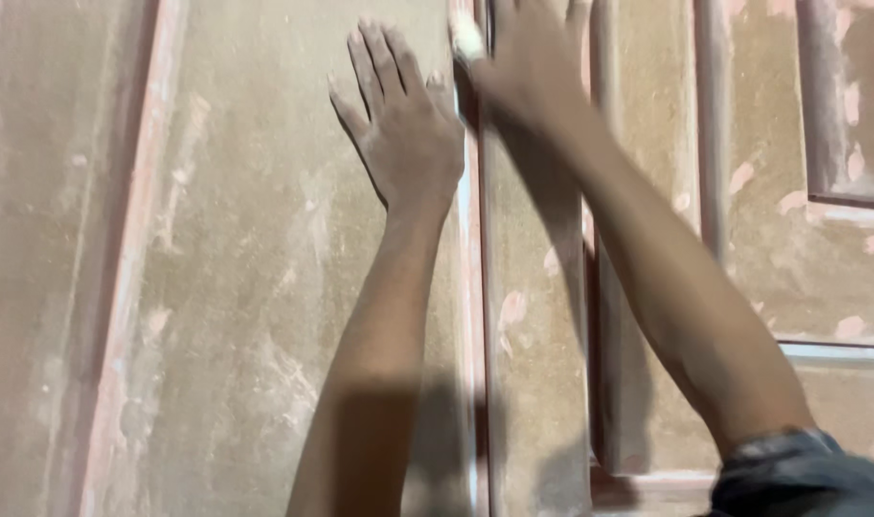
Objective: The person sands the surface of a large wooden furniture panel using a sanding block. They move the block back and forth across the flat surfaces and edges to smooth the wood.
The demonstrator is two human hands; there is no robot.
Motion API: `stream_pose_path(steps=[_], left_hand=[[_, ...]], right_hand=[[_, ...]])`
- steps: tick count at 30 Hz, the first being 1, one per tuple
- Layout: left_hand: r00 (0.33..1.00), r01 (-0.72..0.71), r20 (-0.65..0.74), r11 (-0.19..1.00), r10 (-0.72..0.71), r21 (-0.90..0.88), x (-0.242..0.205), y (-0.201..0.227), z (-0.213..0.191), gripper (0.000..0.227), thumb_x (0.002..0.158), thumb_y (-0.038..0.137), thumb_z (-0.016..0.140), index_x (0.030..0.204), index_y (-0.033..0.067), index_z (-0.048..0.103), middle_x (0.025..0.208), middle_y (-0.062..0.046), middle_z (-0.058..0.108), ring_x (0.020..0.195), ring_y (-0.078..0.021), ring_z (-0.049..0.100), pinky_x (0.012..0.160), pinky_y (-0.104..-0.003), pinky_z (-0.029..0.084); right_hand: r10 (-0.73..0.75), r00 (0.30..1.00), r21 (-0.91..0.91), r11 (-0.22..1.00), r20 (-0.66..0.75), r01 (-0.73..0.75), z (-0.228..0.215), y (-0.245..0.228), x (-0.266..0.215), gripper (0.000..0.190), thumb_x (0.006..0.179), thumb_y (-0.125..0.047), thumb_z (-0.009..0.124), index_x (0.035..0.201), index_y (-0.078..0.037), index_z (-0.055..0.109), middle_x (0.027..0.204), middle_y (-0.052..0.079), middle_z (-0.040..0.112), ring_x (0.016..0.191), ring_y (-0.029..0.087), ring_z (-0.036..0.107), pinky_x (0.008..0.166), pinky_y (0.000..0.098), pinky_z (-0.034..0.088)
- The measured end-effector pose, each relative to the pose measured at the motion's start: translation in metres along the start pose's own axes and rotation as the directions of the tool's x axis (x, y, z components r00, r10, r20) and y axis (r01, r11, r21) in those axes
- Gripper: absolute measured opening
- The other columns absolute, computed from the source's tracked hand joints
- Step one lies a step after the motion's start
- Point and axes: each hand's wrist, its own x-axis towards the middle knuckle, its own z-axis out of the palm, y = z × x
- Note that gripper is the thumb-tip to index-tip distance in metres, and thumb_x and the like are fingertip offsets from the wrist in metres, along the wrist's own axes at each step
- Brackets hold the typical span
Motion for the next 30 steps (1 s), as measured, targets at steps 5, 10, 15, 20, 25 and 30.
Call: stream_pose_path(steps=[5, 10, 15, 20, 25, 30], left_hand=[[1.000, 0.007, -0.005, 0.999, -0.007, -0.045, 0.002, -0.001, 0.007, 0.062, 0.107, 0.028, 0.043, 0.159, 0.0010, 0.024, 0.169, -0.016, 0.020, 0.158, -0.0303, 0.015, 0.127, -0.064, 0.009], [1.000, 0.012, 0.021, 0.998, -0.011, -0.056, 0.000, 0.000, 0.001, 0.063, 0.105, 0.027, 0.043, 0.159, -0.0007, 0.026, 0.169, -0.018, 0.020, 0.158, -0.0309, 0.015, 0.126, -0.064, 0.010], [1.000, -0.015, 0.010, 1.000, 0.015, -0.018, 0.000, 0.001, 0.001, 0.063, 0.103, 0.025, 0.043, 0.158, -0.0025, 0.027, 0.168, -0.019, 0.021, 0.158, -0.0319, 0.015, 0.125, -0.064, 0.009], [1.000, -0.006, 0.027, 1.000, 0.006, -0.009, 0.002, -0.002, 0.000, 0.064, 0.105, 0.027, 0.043, 0.158, -0.0041, 0.027, 0.168, -0.020, 0.022, 0.158, -0.0320, 0.016, 0.126, -0.064, 0.010], [1.000, -0.020, -0.017, 0.999, 0.019, -0.048, 0.004, 0.001, 0.002, 0.063, 0.104, 0.027, 0.044, 0.157, -0.0028, 0.028, 0.166, -0.020, 0.025, 0.156, -0.0322, 0.018, 0.124, -0.064, 0.009], [0.999, -0.016, -0.032, 0.999, 0.014, -0.048, 0.002, 0.004, -0.007, 0.067, 0.100, 0.030, 0.049, 0.156, -0.0036, 0.032, 0.166, -0.021, 0.026, 0.156, -0.0331, 0.020, 0.123, -0.063, 0.011]], right_hand=[[0.107, 0.981, 0.087, 0.989, 0.159, -0.122, 0.015, 0.017, 0.019, 0.061, 0.100, -0.037, 0.050, 0.143, 0.005, 0.058, 0.143, 0.029, 0.059, 0.136, 0.043, 0.052, 0.115, 0.0673, 0.023], [0.064, 0.996, 0.062, 0.996, 0.058, -0.067, 0.025, 0.011, -0.001, 0.069, 0.098, -0.036, 0.056, 0.151, 0.005, 0.042, 0.156, 0.029, 0.042, 0.148, 0.045, 0.034, 0.115, 0.0706, 0.002], [0.215, 0.969, 0.104, 0.968, 0.124, -0.229, 0.026, 0.022, 0.035, 0.070, 0.093, -0.036, 0.055, 0.153, -0.001, 0.044, 0.153, 0.027, 0.048, 0.145, 0.045, 0.040, 0.121, 0.0633, 0.019], [0.190, 0.982, -0.026, 0.982, 0.010, -0.190, 0.025, 0.015, 0.020, 0.070, 0.085, -0.029, 0.059, 0.148, -0.001, 0.047, 0.144, 0.027, 0.056, 0.139, 0.047, 0.041, 0.109, 0.0779, 0.001], [0.351, 0.891, 0.013, 0.929, 0.288, -0.370, 0.025, 0.028, 0.035, 0.065, 0.086, -0.025, 0.056, 0.147, -0.002, 0.049, 0.150, 0.020, 0.054, 0.150, 0.041, 0.037, 0.119, 0.0788, -0.003], [0.296, 0.947, 0.022, 0.954, 0.126, -0.301, 0.019, -0.012, 0.007, 0.068, 0.103, -0.042, 0.047, 0.158, -0.004, 0.035, 0.167, 0.012, 0.029, 0.157, 0.038, 0.006, 0.116, 0.0760, -0.009]])
